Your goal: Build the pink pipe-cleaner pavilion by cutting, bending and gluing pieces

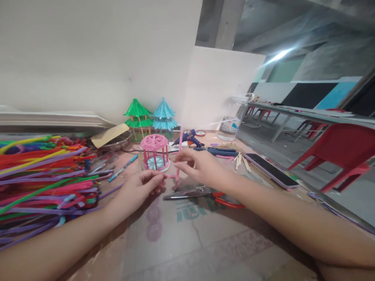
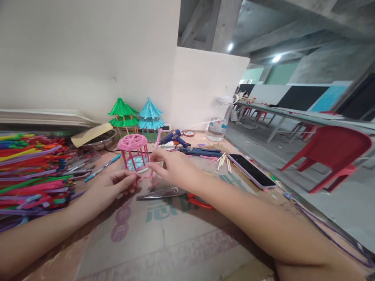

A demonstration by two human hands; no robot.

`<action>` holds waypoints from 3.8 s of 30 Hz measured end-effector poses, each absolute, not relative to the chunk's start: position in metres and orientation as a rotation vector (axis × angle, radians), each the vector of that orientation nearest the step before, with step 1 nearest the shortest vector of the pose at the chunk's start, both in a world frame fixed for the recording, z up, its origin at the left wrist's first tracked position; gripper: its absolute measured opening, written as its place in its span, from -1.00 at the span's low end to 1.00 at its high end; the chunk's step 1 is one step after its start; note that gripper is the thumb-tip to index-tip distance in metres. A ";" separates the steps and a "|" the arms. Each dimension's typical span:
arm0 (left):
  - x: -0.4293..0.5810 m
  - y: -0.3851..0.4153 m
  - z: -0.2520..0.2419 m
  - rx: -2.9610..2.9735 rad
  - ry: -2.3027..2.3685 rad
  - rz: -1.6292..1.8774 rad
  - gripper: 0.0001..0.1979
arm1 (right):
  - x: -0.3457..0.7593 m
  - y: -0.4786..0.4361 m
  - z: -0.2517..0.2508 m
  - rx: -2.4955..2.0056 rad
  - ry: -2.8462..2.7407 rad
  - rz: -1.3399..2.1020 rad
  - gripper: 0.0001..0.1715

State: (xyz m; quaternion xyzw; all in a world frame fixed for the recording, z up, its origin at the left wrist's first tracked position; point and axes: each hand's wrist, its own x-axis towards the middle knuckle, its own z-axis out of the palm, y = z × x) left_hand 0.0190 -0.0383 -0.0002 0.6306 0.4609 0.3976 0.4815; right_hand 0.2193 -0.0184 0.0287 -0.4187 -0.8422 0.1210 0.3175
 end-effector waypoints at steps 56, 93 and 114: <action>0.016 -0.035 -0.003 1.640 1.182 0.764 -0.67 | 0.186 -0.026 -0.008 -0.967 -1.769 0.994 -0.82; 0.013 -0.036 -0.006 1.660 1.161 0.774 -0.71 | 0.196 -0.025 0.009 -0.935 -1.836 0.884 -0.94; 0.013 -0.036 -0.007 1.568 1.186 0.786 -0.69 | 0.306 -0.052 0.034 -1.212 -2.798 0.469 -0.33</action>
